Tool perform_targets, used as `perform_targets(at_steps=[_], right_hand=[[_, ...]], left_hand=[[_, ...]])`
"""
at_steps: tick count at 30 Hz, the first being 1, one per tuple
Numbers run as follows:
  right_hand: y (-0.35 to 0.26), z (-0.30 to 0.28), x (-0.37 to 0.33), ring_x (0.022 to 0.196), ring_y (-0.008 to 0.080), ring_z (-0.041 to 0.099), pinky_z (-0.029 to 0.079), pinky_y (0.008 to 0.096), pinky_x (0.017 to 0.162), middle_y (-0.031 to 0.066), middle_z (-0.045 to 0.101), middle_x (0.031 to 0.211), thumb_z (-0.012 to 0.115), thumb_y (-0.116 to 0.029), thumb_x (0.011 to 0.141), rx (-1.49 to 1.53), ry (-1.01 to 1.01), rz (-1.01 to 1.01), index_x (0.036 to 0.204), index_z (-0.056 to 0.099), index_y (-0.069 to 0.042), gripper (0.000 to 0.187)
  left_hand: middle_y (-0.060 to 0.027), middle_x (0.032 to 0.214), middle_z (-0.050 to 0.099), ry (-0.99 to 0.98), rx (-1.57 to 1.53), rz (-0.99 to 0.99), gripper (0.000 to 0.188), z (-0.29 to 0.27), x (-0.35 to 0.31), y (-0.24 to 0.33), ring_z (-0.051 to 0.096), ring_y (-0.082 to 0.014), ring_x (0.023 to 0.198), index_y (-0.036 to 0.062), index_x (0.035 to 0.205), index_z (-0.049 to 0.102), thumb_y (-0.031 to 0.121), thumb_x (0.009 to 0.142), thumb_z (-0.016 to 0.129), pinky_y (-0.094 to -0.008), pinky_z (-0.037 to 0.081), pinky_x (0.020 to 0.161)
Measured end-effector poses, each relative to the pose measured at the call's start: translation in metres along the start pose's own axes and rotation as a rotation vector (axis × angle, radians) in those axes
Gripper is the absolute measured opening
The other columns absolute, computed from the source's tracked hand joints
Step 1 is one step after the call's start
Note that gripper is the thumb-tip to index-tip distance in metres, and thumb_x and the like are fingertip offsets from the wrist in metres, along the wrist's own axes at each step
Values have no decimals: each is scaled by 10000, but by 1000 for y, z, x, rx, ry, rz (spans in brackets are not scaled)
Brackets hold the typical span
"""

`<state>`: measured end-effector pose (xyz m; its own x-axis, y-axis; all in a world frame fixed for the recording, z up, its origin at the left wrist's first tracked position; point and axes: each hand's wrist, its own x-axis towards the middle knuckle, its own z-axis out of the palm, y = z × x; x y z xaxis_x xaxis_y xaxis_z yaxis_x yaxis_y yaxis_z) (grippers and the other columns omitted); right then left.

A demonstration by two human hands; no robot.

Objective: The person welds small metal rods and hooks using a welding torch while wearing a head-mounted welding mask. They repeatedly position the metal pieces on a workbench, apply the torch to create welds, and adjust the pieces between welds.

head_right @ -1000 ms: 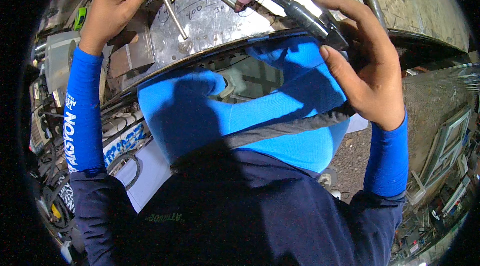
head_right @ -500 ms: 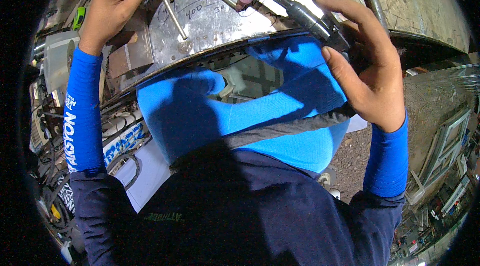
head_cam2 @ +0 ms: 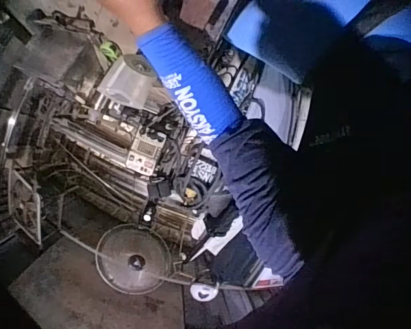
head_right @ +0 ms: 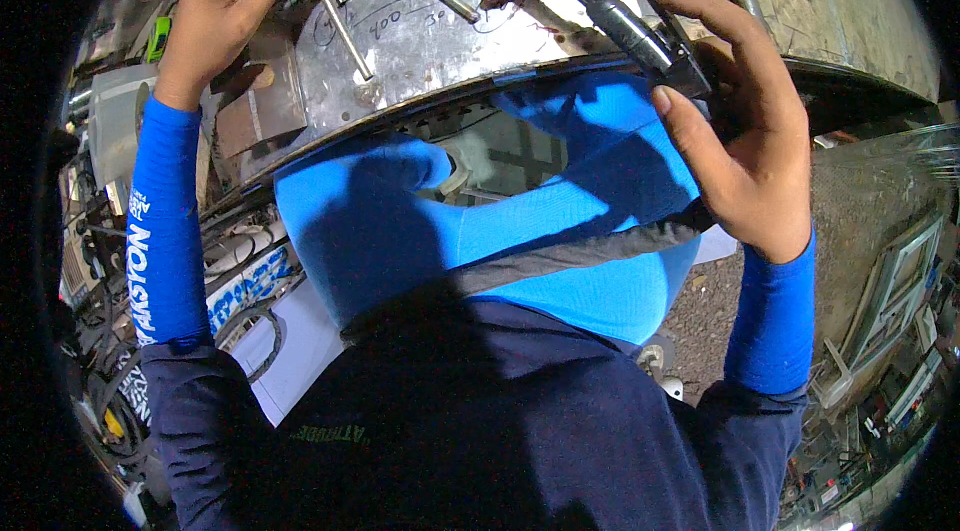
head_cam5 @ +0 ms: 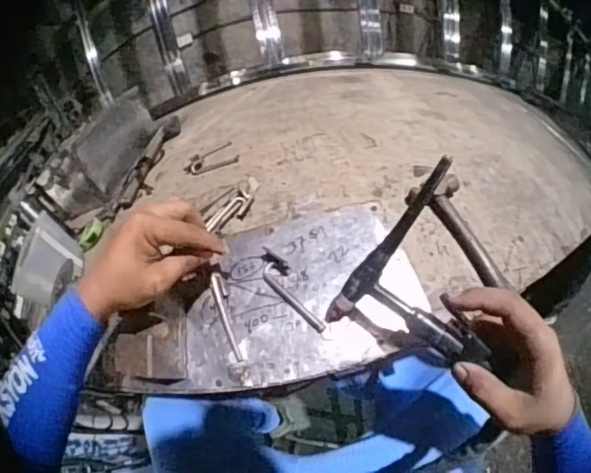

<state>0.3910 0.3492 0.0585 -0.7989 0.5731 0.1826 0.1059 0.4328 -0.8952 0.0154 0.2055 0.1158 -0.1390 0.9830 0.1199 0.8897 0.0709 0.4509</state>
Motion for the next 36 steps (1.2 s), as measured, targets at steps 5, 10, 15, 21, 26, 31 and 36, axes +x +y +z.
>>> perform_targets(at_steps=[5, 10, 15, 21, 26, 31, 36], right_hand=[[3, 1, -2, 1371, 237, 577, 440, 385, 1166, 151, 591, 1491, 685, 34, 948, 5, -21, -37, 1482, 548, 22, 552], [1, 4, 0, 1344, 229, 594, 458, 374, 1144, 146, 602, 1480, 689, 32, 954, 8, -49, -29, 1482, 551, 9, 547], [4, -1, 1, 1423, 281, 550, 406, 448, 1213, 161, 581, 1518, 763, -70, 944, 3, -65, 17, 1501, 548, -9, 600], [3, 0, 3, 1372, 267, 579, 440, 419, 1176, 150, 584, 1509, 739, -36, 947, 40, -76, 29, 1501, 545, -12, 588], [1, 4, 4, 1318, 229, 609, 463, 372, 1138, 142, 599, 1485, 700, 28, 950, 99, -51, 16, 1482, 548, 10, 554], [2, 2, 5, 1247, 189, 632, 483, 343, 1090, 114, 640, 1410, 686, 24, 949, 103, -86, 85, 1473, 567, -2, 538], [-3, 4, 4, 1228, 160, 630, 479, 321, 1073, 99, 652, 1380, 682, 8, 954, 189, -84, 199, 1462, 583, -7, 517]], left_hand=[[-103, 915, 736, 36, -36, 73, 227, 5, -1, -24, 700, -223, 878, 28, 1027, 825, -40, 823, 750, -341, 540, 787], [-98, 923, 733, 2, 6, 125, 235, 5, 1, -23, 697, -231, 893, 33, 1037, 826, -35, 822, 759, -342, 541, 795], [-96, 931, 729, 8, -51, 62, 240, 9, -3, -20, 691, -220, 904, 33, 1048, 827, -42, 830, 757, -332, 539, 801], [-96, 933, 731, 7, -90, 64, 239, 9, -3, -24, 689, -209, 905, 32, 1047, 829, -53, 837, 750, -324, 538, 799], [-95, 920, 731, -8, -93, 82, 226, 9, -1, -25, 687, -212, 897, 31, 1041, 830, -39, 844, 743, -329, 537, 790], [-103, 944, 747, 20, 122, 71, 171, 6, -6, 9, 703, -222, 910, 38, 1047, 834, 50, 886, 775, -332, 548, 794], [-107, 953, 748, -31, 17, 5, 167, 3, -1, -6, 705, -219, 901, 27, 1049, 828, 48, 890, 780, -329, 549, 787]])
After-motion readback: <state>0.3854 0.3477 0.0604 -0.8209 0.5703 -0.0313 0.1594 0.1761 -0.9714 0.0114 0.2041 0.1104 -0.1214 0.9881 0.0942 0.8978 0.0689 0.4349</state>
